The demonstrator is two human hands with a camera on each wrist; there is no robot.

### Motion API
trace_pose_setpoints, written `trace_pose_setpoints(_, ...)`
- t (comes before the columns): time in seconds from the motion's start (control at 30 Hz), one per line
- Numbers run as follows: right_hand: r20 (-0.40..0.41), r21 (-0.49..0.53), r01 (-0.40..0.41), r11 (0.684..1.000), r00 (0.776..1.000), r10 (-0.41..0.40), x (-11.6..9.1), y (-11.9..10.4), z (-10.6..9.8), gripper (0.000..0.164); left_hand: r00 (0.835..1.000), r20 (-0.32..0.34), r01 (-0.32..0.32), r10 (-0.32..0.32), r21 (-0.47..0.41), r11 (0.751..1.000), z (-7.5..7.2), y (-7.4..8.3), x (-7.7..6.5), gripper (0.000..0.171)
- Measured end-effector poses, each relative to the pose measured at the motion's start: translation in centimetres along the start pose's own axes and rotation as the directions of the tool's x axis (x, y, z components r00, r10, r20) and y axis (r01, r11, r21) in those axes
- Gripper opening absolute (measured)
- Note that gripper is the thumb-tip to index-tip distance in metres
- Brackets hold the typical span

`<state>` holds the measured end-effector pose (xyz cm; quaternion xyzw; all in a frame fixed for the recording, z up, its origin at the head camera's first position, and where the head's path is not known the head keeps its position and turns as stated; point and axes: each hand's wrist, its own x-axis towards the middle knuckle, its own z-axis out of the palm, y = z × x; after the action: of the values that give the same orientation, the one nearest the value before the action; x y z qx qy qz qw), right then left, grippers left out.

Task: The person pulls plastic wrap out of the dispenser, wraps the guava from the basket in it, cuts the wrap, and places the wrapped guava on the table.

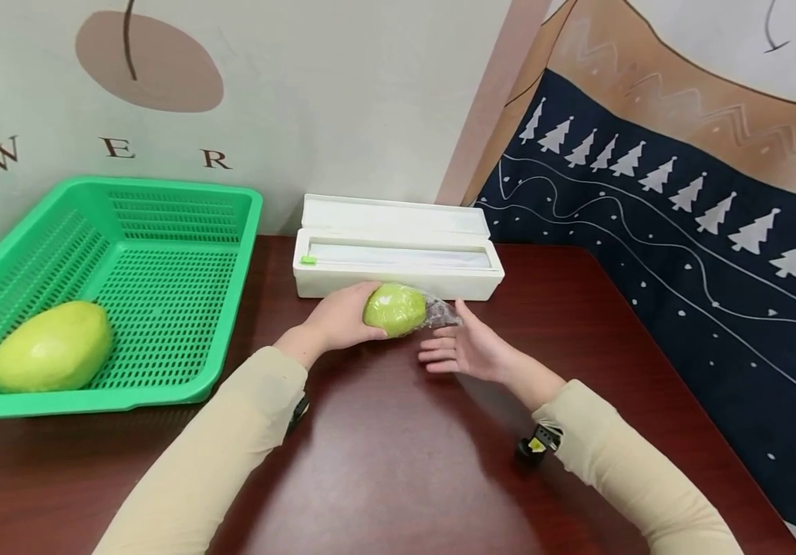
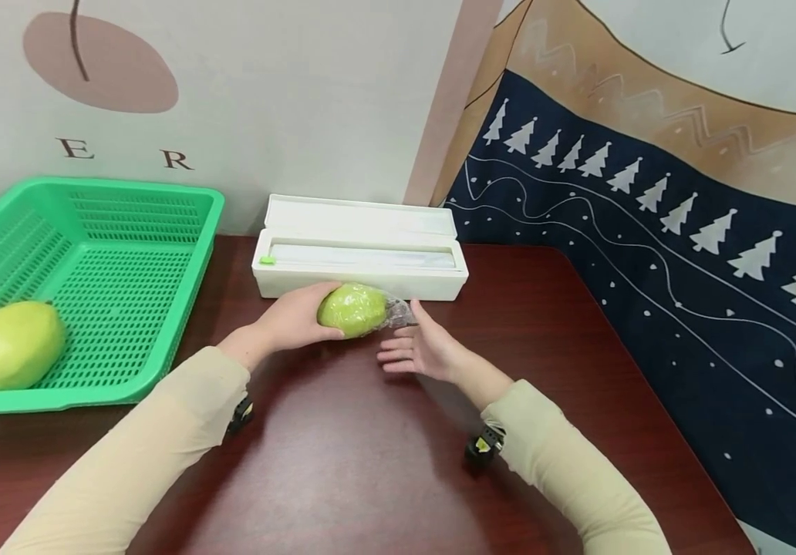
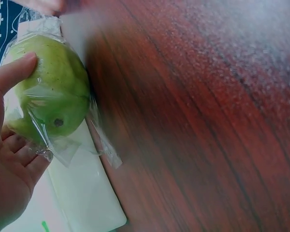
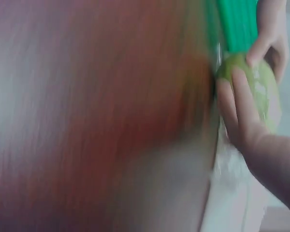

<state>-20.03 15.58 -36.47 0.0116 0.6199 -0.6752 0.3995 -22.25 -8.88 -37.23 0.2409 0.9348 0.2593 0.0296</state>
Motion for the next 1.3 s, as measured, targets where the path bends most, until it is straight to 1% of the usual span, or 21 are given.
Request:
trace_pose_setpoints(0.07,-0.029,0.148,0.049,0.988,0.999,-0.046,0.5,-0.1,0.6,0.092,1.000,0.005,-0.008,0.008,0.001,1.000,0.0,0.1,0.0,0.075)
trace_pose_setpoints(0.1,-0.061,0.191,0.084,0.978,0.995,-0.073,0.7,-0.2,0.8,0.091,1.000,0.010,-0.011,0.011,-0.001,1.000,0.0,0.1,0.0,0.076)
trace_pose_setpoints(0.17,-0.134,0.188,0.154,0.970,0.982,-0.130,1.0,-0.3,1.0,0.087,1.000,0.021,-0.013,0.013,0.001,1.000,0.0,0.3,-0.1,0.076)
trace_pose_setpoints(0.2,-0.173,0.156,0.183,0.971,0.973,-0.156,1.2,-0.4,1.0,0.085,1.000,0.025,-0.014,0.014,0.002,1.000,0.0,0.4,-0.1,0.076)
trace_pose_setpoints(0.27,-0.221,0.057,0.223,0.973,0.953,-0.206,1.5,-0.4,1.0,0.080,0.999,0.030,-0.021,0.021,0.006,1.000,0.0,0.5,-0.1,0.076)
trace_pose_setpoints(0.37,-0.262,-0.112,0.251,0.961,0.926,-0.272,1.8,-0.5,0.8,0.075,0.999,0.035,-0.041,0.041,0.010,0.999,0.0,0.7,0.0,0.076)
trace_pose_setpoints(0.43,-0.251,-0.216,0.262,0.940,0.916,-0.313,2.0,-0.6,0.6,0.071,0.998,0.035,-0.059,0.058,0.011,0.998,0.0,0.7,0.0,0.076)
trace_pose_setpoints(0.47,-0.243,-0.277,0.266,0.923,0.910,-0.335,2.1,-0.6,0.6,0.070,0.997,0.037,-0.066,0.066,0.011,0.998,0.0,0.8,0.0,0.076)
trace_pose_setpoints(0.5,-0.229,-0.350,0.269,0.897,0.904,-0.360,2.2,-0.7,0.5,0.068,0.997,0.040,-0.068,0.067,0.009,0.998,-0.1,0.8,0.0,0.076)
trace_pose_setpoints(0.53,-0.214,-0.425,0.267,0.865,0.899,-0.382,2.2,-0.7,0.5,0.066,0.997,0.042,-0.070,0.069,0.007,0.998,-0.1,0.9,0.0,0.076)
trace_pose_setpoints(0.6,-0.181,-0.587,0.243,0.772,0.890,-0.418,2.4,-0.9,0.6,0.063,0.996,0.046,-0.073,0.072,0.002,0.997,-0.2,0.9,0.0,0.077)
trace_pose_setpoints(0.67,-0.151,-0.733,0.204,0.649,0.881,-0.448,2.6,-1.0,0.8,0.059,0.996,0.049,-0.081,0.081,0.000,0.997,-0.2,1.0,0.0,0.077)
trace_pose_setpoints(0.73,-0.117,-0.836,0.167,0.523,0.876,-0.468,2.7,-1.0,1.0,0.057,0.995,0.051,-0.091,0.090,0.009,0.996,-0.2,1.1,0.1,0.076)
trace_pose_setpoints(0.8,-0.069,-0.901,0.155,0.405,0.870,-0.487,3.0,-0.9,1.3,0.058,0.994,0.052,-0.095,0.094,0.017,0.995,-0.2,1.1,0.2,0.077)
trace_pose_setpoints(0.87,-0.009,-0.943,0.165,0.289,0.856,-0.517,3.2,-0.8,1.5,0.062,0.995,0.055,-0.089,0.088,0.020,0.996,-0.2,1.1,0.2,0.078)
trace_pose_setpoints(0.93,0.055,-0.967,0.179,0.180,0.839,-0.541,3.3,-0.6,1.6,0.071,0.995,0.058,-0.079,0.079,0.012,0.997,-0.2,1.1,0.2,0.078)
trace_pose_setpoints(1.0,0.105,-0.977,0.191,0.097,0.822,-0.559,3.4,-0.4,1.7,0.081,0.996,0.062,-0.070,0.070,0.002,0.998,-0.1,1.0,0.2,0.079)
trace_pose_setpoints(1.07,0.140,-0.982,0.188,0.025,0.807,-0.573,3.4,-0.3,1.7,0.088,0.996,0.065,-0.060,0.061,-0.012,0.998,-0.1,0.8,0.1,0.080)
trace_pose_setpoints(1.13,0.152,-0.986,0.167,-0.027,0.801,-0.579,3.3,-0.3,1.7,0.089,0.996,0.066,-0.061,0.063,-0.024,0.998,-0.1,0.8,0.1,0.081)
trace_pose_setpoints(1.2,0.146,-0.988,0.144,-0.049,0.801,-0.580,3.4,-0.5,1.8,0.088,0.996,0.066,-0.066,0.068,-0.032,0.997,-0.1,0.7,0.0,0.082)
trace_pose_setpoints(1.3,0.126,-0.992,0.105,-0.070,0.813,-0.569,3.4,-0.8,1.9,0.087,0.995,0.073,-0.063,0.066,-0.039,0.997,-0.1,0.7,0.0,0.085)
